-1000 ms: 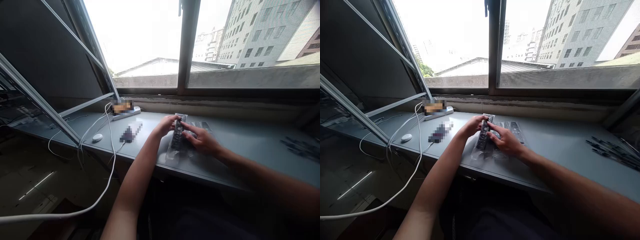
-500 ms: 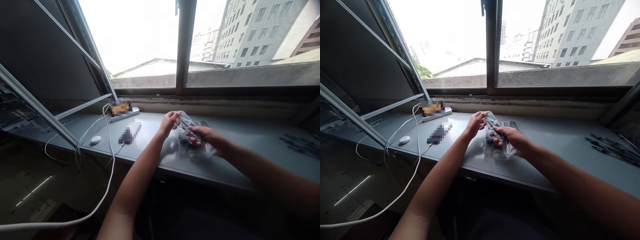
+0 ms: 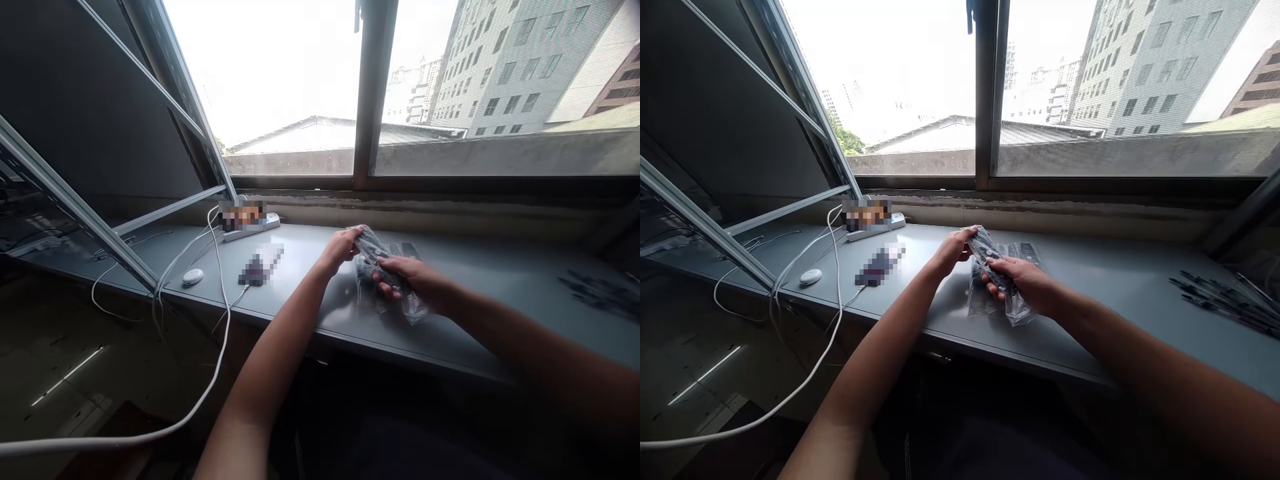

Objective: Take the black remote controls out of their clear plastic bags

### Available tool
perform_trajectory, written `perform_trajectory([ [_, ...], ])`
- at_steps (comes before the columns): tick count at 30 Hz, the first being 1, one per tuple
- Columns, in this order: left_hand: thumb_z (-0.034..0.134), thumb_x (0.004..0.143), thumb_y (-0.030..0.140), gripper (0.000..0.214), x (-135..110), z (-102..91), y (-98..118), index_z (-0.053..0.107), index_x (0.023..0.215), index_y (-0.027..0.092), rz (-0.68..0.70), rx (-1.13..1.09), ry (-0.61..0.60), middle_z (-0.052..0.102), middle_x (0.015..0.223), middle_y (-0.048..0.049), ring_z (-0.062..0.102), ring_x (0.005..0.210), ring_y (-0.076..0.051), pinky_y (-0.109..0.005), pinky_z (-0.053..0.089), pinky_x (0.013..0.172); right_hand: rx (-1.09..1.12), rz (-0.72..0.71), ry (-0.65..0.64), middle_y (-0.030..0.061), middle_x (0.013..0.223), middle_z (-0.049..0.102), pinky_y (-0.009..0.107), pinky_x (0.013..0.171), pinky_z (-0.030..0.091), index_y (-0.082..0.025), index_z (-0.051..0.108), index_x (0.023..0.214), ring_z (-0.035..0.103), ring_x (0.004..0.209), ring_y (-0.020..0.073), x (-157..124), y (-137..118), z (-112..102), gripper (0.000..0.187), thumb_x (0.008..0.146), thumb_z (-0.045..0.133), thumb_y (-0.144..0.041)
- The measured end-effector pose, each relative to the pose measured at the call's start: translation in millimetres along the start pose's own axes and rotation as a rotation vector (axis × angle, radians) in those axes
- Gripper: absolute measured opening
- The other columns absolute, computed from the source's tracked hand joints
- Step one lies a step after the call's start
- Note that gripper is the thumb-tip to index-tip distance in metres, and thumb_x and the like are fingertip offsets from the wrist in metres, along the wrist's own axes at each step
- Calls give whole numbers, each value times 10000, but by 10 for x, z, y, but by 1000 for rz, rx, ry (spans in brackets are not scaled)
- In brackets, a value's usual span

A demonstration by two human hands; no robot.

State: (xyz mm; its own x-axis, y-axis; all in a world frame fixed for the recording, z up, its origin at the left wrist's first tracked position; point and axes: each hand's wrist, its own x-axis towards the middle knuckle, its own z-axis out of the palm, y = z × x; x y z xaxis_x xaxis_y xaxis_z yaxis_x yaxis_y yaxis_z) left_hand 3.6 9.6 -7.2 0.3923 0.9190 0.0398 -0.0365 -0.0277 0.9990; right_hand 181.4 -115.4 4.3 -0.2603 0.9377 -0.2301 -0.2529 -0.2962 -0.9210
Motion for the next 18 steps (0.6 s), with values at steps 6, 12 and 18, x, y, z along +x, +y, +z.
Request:
perform_trajectory([
  [6, 698, 951, 592, 477, 11, 20, -43, 858, 1024, 149, 126, 89, -69, 530, 662, 0, 428, 632, -130, -274, 297, 606, 13, 48, 56, 73, 737, 733, 197, 466, 569, -161, 710, 977, 631, 524, 137, -34, -28, 37, 225, 1164, 601, -221],
  [12, 704, 957, 549, 502, -42, 49, 2, 890, 1129, 116, 160, 28, -227, 668, 771, -28, 467, 668, -118, -278, 334, 662, 30, 50, 35, 105, 761, 748, 225, 484, 604, -156, 733, 1008, 648, 522, 157, -29, -10, -5, 279, 1170, 615, -351],
  [18, 702, 969, 629, 545, 31, -19, -28, 880, 1112, 134, 194, -47, -59, 730, 854, -51, 492, 683, -117, -257, 343, 660, -13, -7, -24, 94, 830, 777, 213, 487, 592, -178, 718, 968, 653, 545, 143, 5, 64, -58, 198, 1073, 787, -331],
])
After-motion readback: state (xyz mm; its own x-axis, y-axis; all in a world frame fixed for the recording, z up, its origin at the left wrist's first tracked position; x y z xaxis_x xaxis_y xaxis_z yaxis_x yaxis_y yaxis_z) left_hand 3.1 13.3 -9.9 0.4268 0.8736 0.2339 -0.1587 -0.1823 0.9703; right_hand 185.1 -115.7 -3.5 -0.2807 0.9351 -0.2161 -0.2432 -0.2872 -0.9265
